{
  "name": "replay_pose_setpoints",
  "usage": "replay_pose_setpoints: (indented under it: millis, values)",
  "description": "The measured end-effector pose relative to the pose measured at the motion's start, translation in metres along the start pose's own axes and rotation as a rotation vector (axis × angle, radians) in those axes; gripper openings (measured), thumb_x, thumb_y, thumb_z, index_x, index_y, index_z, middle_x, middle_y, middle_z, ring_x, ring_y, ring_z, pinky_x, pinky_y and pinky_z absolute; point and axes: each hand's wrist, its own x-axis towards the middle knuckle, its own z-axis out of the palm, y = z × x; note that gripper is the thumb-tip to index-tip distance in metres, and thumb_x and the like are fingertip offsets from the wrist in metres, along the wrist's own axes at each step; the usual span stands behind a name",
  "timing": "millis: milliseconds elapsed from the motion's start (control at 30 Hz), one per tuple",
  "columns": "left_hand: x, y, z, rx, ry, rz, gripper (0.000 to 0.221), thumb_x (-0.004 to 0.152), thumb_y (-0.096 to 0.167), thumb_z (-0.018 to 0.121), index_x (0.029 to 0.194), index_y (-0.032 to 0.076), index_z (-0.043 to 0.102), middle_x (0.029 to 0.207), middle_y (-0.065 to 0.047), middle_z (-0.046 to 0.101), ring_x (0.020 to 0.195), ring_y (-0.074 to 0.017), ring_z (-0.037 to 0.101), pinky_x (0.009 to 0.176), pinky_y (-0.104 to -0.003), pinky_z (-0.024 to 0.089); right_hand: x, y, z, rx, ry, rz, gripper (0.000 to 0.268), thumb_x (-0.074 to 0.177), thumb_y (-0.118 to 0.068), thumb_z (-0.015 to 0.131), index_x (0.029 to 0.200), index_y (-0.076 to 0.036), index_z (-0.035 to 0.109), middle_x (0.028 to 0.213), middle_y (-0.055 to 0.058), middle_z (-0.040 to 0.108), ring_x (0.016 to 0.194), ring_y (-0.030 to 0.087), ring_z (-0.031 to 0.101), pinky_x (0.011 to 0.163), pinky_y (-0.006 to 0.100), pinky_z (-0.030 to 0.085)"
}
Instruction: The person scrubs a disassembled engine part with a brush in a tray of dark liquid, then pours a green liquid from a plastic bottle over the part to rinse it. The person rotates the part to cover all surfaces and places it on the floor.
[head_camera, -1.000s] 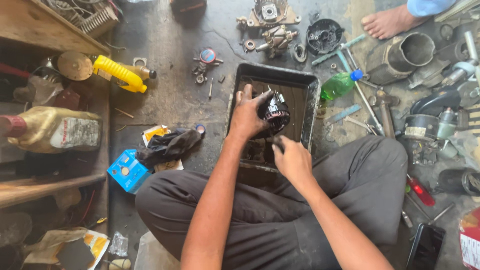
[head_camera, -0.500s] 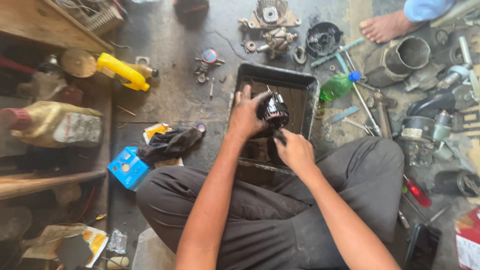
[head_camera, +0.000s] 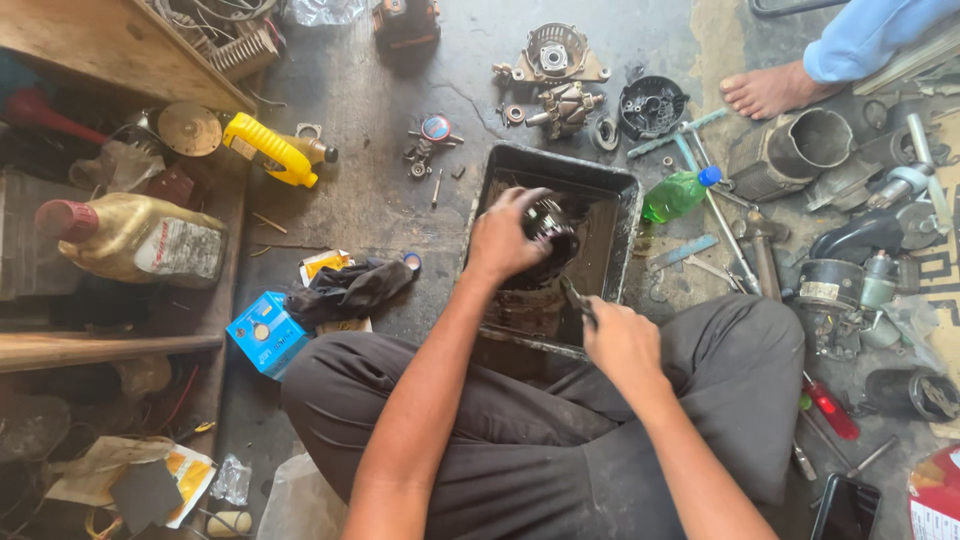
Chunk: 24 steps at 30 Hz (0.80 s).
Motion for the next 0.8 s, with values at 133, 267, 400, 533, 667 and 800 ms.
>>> replay_pose_setpoints:
  millis: [133, 267, 400, 533, 667, 800]
  values:
    - [0.001, -0.010, 0.010, -0.083, 0.123, -0.020, 0.070, 0.061, 0.023, 0.089, 0.129, 0.029, 0.070, 0.145, -0.014, 0.054, 0.124, -0.0357, 0.062, 0.106, -0.042, 0.051, 0.020, -0.014, 0.029, 0.017, 0.146, -0.157, 0.021, 0.093, -0.021, 0.062, 0.111, -0.012, 0.070, 0.089, 0.012, 0.074, 0.076, 0.038, 0.071, 0.066, 0.052, 0.057]
    - [0.005, -0.011, 0.020, -0.079, 0.057, -0.039, 0.068, 0.060, 0.028, 0.094, 0.125, 0.030, 0.072, 0.147, -0.011, 0.052, 0.125, -0.0349, 0.061, 0.105, -0.042, 0.050, 0.019, -0.021, 0.032, 0.002, 0.081, -0.272, 0.021, 0.092, -0.021, 0.062, 0.110, -0.013, 0.071, 0.088, 0.012, 0.074, 0.075, 0.036, 0.071, 0.063, 0.050, 0.057]
    - [0.010, -0.012, 0.015, -0.062, -0.022, -0.081, 0.070, 0.058, 0.025, 0.094, 0.125, 0.032, 0.072, 0.149, -0.008, 0.052, 0.123, -0.0346, 0.060, 0.104, -0.042, 0.049, -0.001, -0.010, 0.001, -0.114, -0.088, -0.011, 0.018, 0.095, -0.029, 0.064, 0.107, -0.019, 0.074, 0.085, 0.011, 0.074, 0.079, 0.034, 0.072, 0.068, 0.050, 0.058]
    - [0.010, -0.016, 0.013, -0.067, -0.024, -0.053, 0.077, 0.053, 0.020, 0.093, 0.126, 0.032, 0.072, 0.151, -0.009, 0.051, 0.125, -0.0340, 0.061, 0.106, -0.041, 0.049, -0.005, -0.007, -0.008, 0.027, 0.133, -0.104, 0.024, 0.090, -0.022, 0.065, 0.112, -0.017, 0.073, 0.086, 0.010, 0.074, 0.073, 0.036, 0.071, 0.062, 0.051, 0.057]
    - [0.015, -0.019, 0.011, -0.085, -0.045, -0.036, 0.078, 0.052, 0.019, 0.093, 0.125, 0.033, 0.072, 0.151, -0.011, 0.052, 0.126, -0.0339, 0.061, 0.108, -0.040, 0.049, 0.030, -0.023, 0.017, 0.000, 0.223, -0.167, 0.020, 0.095, -0.020, 0.065, 0.114, -0.016, 0.071, 0.087, 0.009, 0.073, 0.070, 0.036, 0.069, 0.061, 0.050, 0.056]
    - [0.013, -0.022, 0.008, -0.133, -0.052, -0.037, 0.077, 0.051, 0.018, 0.091, 0.124, 0.032, 0.073, 0.152, -0.012, 0.053, 0.126, -0.0323, 0.063, 0.108, -0.038, 0.050, 0.025, -0.023, 0.026, -0.070, 0.185, -0.176, 0.021, 0.094, -0.018, 0.064, 0.114, -0.015, 0.072, 0.084, 0.009, 0.072, 0.066, 0.036, 0.068, 0.058, 0.050, 0.055]
